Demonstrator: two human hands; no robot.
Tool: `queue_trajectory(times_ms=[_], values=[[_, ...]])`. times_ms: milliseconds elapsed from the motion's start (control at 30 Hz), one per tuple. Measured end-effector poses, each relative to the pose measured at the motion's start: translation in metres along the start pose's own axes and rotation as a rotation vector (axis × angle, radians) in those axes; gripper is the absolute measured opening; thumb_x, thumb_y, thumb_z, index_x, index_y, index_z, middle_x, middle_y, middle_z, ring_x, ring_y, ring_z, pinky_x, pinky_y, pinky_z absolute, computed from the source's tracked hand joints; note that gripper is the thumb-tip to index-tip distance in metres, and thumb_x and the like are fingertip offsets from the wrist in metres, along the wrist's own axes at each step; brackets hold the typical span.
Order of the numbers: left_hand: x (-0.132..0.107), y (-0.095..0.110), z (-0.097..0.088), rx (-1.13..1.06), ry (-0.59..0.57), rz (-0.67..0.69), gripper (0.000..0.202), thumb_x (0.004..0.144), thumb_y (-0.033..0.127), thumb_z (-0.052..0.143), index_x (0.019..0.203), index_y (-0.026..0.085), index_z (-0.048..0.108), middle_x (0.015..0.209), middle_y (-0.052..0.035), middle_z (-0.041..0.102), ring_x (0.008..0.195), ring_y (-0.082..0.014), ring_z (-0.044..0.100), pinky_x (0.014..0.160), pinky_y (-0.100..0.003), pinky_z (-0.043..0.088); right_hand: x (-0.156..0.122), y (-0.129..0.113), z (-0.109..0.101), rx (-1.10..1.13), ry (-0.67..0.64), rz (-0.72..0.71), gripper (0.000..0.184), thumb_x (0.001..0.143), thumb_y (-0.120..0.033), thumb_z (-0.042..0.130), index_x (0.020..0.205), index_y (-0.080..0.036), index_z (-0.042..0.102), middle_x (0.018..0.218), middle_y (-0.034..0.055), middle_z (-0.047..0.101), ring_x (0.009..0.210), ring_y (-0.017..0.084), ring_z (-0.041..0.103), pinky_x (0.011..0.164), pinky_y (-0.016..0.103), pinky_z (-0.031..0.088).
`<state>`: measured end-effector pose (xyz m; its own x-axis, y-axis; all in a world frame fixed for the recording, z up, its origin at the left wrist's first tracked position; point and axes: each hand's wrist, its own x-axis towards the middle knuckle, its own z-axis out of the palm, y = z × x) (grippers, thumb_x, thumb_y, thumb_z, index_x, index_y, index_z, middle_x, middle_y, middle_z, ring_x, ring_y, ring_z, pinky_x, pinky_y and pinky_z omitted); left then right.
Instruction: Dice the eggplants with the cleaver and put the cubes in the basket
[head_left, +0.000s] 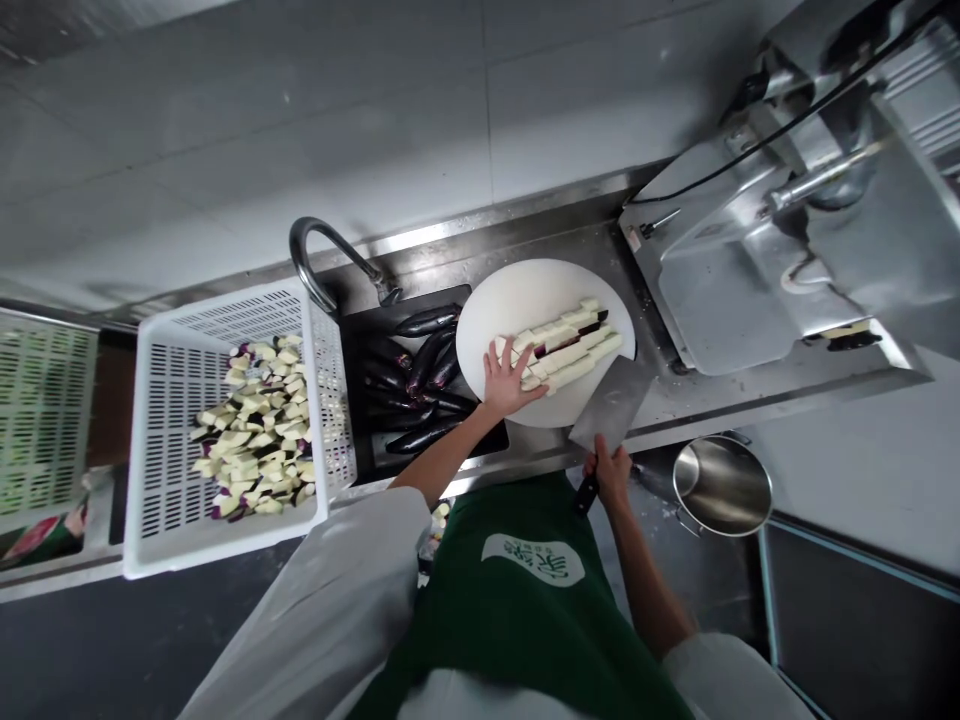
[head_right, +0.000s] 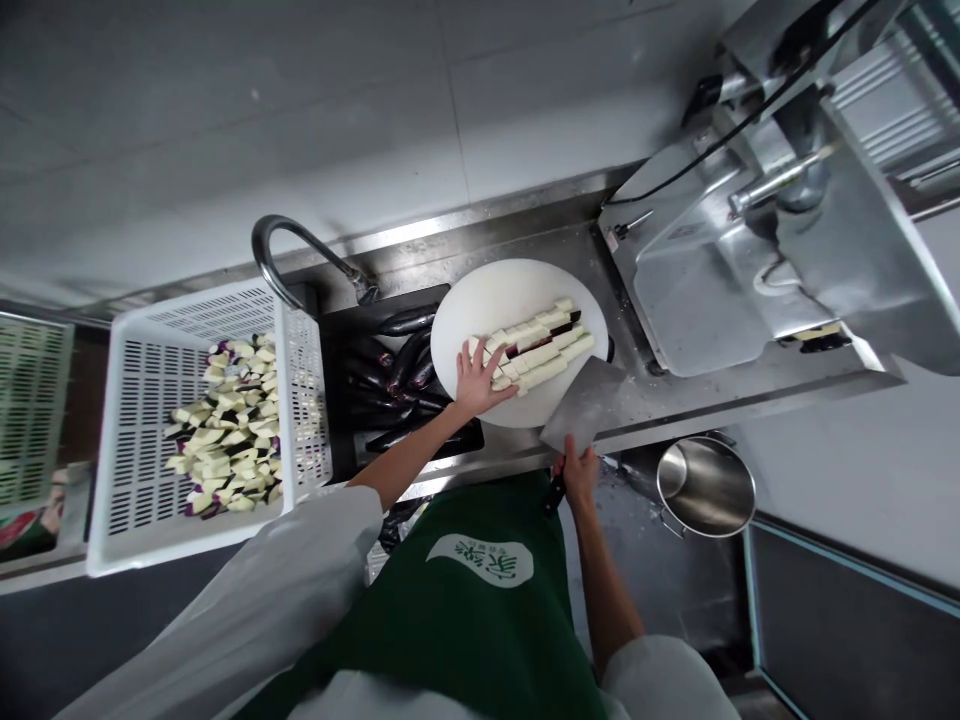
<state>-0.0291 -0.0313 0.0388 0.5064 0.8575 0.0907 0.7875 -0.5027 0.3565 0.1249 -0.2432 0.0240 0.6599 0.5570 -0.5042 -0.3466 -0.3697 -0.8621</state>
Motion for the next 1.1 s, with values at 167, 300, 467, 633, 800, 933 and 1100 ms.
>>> queue_trajectory(times_ms=[167,300,467,633,800,933,1100], values=[[0.001,0.011,0.002,0.001,0.01,-0.032,0.103,0.073,0.083,0.071,0.16,0.038,0.041,0.173,-0.0077,0.016,0.155,-0.0545,0.004,0.12,-0.073,0.015,-0.002,0.002,0.046,-0.054,-0.04,0.024,0.052,0.076,-0.07,0.072,0.076,-0.029,0.039,0.045,-0.0083,0.047,0.033,0.015,0.046,0.031,0.028,0.038],[-0.001,0.014,0.004,-0.001,0.024,0.008,0.089,0.076,0.079,0.072,0.153,0.04,0.052,0.172,-0.0063,0.021,0.156,-0.0521,0.005,0.119,-0.068,0.021,-0.008,0.001,0.08,-0.096,-0.097,-0.03,0.046,0.083,-0.066,0.066,0.074,-0.029,0.04,0.045,-0.0053,0.049,0.034,0.017,0.048,0.032,0.03,0.04],[-0.005,0.013,0.005,-0.017,0.06,0.041,0.075,0.083,0.069,0.07,0.15,0.038,0.057,0.169,-0.007,0.029,0.156,-0.0456,0.011,0.118,-0.059,0.028,-0.016,-0.001,0.105,-0.105,-0.208,-0.035,0.044,0.083,-0.064,0.066,0.076,-0.03,0.039,0.042,-0.0057,0.049,0.032,0.017,0.046,0.03,0.03,0.038],[-0.012,0.02,0.007,-0.073,0.055,0.035,0.068,0.087,0.065,0.068,0.147,0.036,0.06,0.167,-0.008,0.03,0.155,-0.0436,0.016,0.117,-0.057,0.03,-0.023,-0.006,0.115,-0.092,-0.258,-0.064,0.042,0.084,-0.062,0.066,0.08,-0.029,0.04,0.043,-0.007,0.05,0.033,0.015,0.045,0.033,0.028,0.036],[-0.015,0.031,0.002,-0.127,0.034,0.026,0.064,0.09,0.064,0.065,0.146,0.032,0.062,0.169,-0.0094,0.026,0.153,-0.044,0.02,0.118,-0.06,0.03,-0.023,-0.002,0.115,-0.109,-0.274,-0.107,0.04,0.084,-0.061,0.064,0.079,-0.03,0.04,0.043,-0.0074,0.05,0.034,0.014,0.046,0.035,0.027,0.035],[-0.017,0.039,-0.008,-0.136,0.035,0.043,0.063,0.091,0.064,0.064,0.146,0.032,0.061,0.17,-0.0086,0.024,0.154,-0.0437,0.016,0.12,-0.06,0.028,-0.024,-0.003,0.108,-0.116,-0.251,-0.117,0.04,0.083,-0.062,0.065,0.079,-0.03,0.042,0.044,-0.0078,0.05,0.036,0.014,0.046,0.037,0.026,0.036],[-0.026,0.042,-0.032,-0.15,0.101,0.02,0.066,0.091,0.065,0.064,0.147,0.03,0.061,0.17,-0.0082,0.021,0.157,-0.0439,0.011,0.122,-0.062,0.027,-0.038,-0.021,0.104,-0.219,-0.238,-0.196,0.036,0.082,-0.059,0.067,0.076,-0.028,0.049,0.045,-0.0049,0.051,0.04,0.014,0.046,0.041,0.027,0.037]])
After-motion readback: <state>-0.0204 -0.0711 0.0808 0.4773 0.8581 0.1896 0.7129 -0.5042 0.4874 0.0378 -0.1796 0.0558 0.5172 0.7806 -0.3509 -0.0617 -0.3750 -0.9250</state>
